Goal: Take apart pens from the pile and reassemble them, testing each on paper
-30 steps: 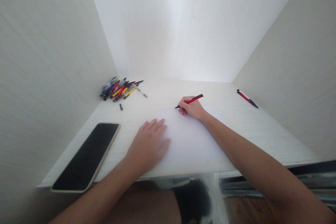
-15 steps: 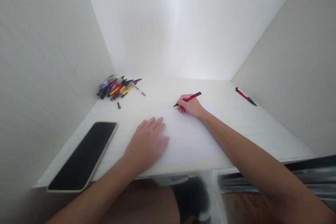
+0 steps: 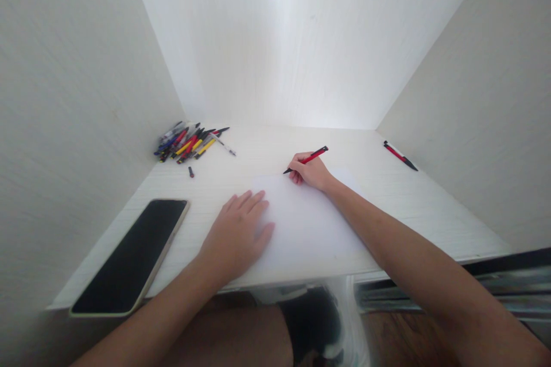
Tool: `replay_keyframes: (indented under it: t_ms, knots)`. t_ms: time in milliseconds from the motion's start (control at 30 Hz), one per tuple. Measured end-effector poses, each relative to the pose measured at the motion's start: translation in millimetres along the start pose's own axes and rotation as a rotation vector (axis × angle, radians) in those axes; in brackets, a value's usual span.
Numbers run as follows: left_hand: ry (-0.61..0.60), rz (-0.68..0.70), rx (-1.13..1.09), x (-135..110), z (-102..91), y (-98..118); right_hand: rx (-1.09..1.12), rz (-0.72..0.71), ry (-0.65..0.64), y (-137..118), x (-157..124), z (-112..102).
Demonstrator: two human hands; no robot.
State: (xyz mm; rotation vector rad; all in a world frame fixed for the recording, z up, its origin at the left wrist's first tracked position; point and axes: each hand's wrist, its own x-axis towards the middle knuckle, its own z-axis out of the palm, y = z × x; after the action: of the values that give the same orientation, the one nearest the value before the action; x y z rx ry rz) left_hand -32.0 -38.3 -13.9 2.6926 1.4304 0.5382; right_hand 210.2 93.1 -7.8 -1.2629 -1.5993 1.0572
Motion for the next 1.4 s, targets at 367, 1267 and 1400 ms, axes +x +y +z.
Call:
replay_keyframes:
  t_ms: [367, 1267, 1400]
  knots:
    - [0.014, 0.0, 0.01, -1.0, 2.2, -1.4, 0.456, -0.141, 0.342, -21.0, 2.4, -20.9]
    - [0.001, -0.026, -0.004, 0.2, 1.0, 0.7, 0.467, -0.064, -0.019, -43.2, -18.1, -43.4]
    - [0.044, -0.018, -0.052, 1.2, -0.8, 2.4, 0.068, -0.19, 0.13, -29.8, -12.7, -37.4]
